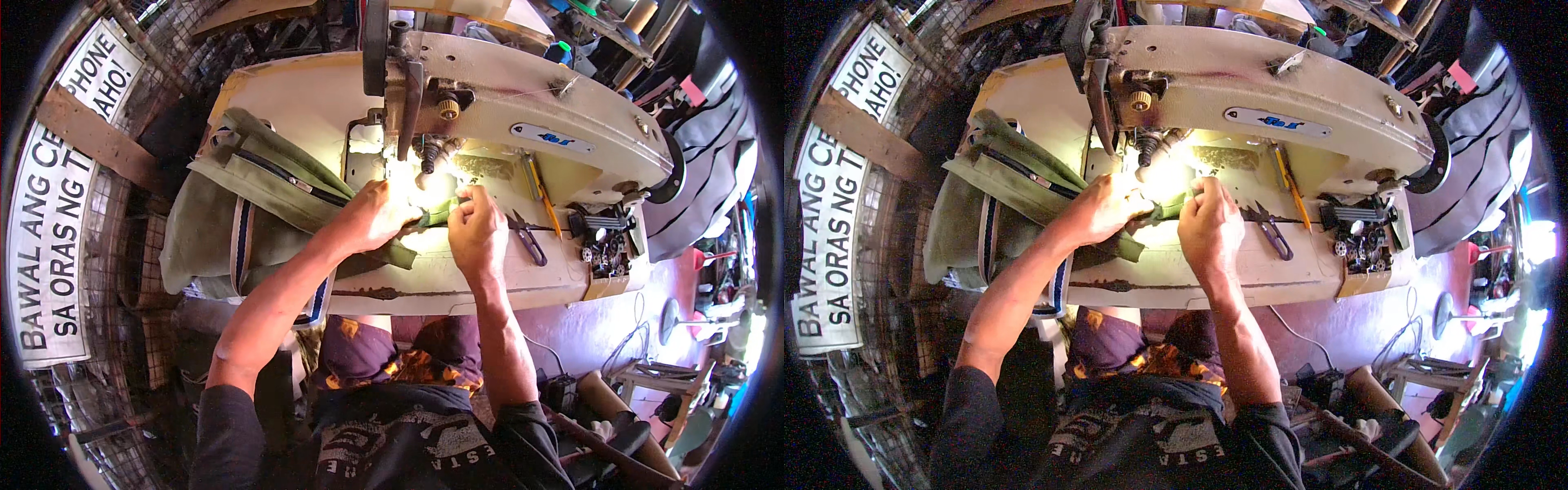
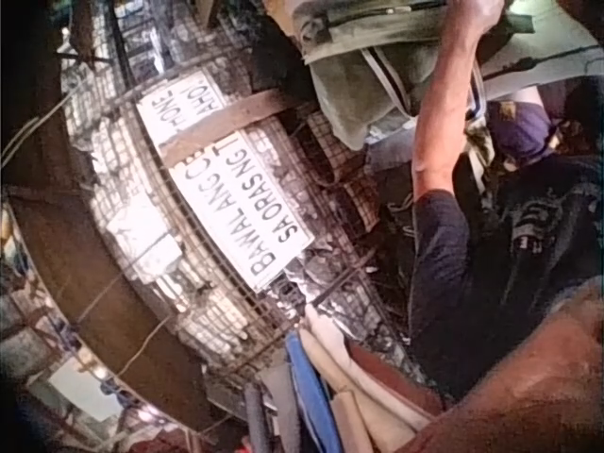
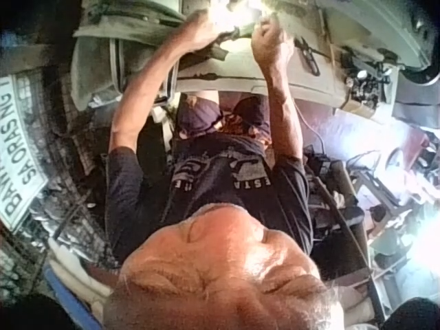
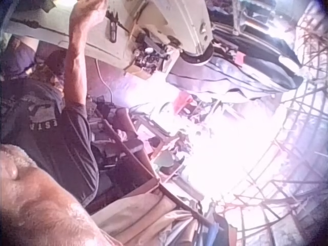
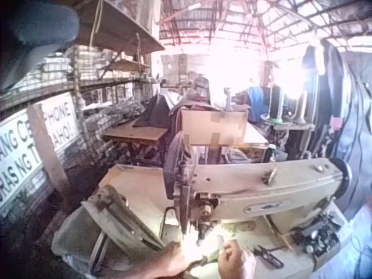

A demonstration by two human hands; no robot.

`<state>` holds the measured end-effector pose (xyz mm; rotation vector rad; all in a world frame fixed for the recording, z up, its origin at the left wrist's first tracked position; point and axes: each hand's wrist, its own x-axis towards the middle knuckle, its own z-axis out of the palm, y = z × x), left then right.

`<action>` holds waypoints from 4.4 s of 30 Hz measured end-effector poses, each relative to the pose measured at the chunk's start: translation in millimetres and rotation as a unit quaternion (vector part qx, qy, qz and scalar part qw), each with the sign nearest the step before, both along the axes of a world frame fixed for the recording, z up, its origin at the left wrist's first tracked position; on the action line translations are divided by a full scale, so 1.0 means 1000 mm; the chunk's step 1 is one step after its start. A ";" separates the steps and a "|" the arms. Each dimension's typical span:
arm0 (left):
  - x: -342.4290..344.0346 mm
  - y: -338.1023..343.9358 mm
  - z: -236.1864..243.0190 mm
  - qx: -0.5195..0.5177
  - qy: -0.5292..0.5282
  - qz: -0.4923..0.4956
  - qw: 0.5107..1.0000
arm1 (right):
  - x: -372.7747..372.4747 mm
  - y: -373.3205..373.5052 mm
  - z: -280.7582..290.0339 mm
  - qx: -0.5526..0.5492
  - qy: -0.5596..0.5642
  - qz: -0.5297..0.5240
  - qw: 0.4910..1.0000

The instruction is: Sewing a green fabric bag with blue and white straps using an industrial sewing machine.

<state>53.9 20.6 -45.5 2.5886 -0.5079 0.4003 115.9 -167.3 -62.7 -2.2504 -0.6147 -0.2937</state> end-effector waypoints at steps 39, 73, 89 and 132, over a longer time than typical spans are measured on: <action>-0.010 -0.026 -0.010 -0.014 -0.018 0.102 0.994 | 0.025 -0.024 0.003 -0.037 -0.066 0.191 0.979; 0.000 -0.032 -0.012 0.096 -0.072 0.096 0.988 | 0.014 -0.021 -0.002 -0.093 -0.077 0.148 0.982; -0.005 -0.033 -0.009 0.115 -0.057 0.085 0.988 | 0.026 -0.029 0.002 -0.038 -0.046 0.187 0.980; -0.012 -0.029 -0.014 0.061 -0.064 0.084 0.993 | 0.014 -0.002 0.012 -0.098 0.114 0.055 0.987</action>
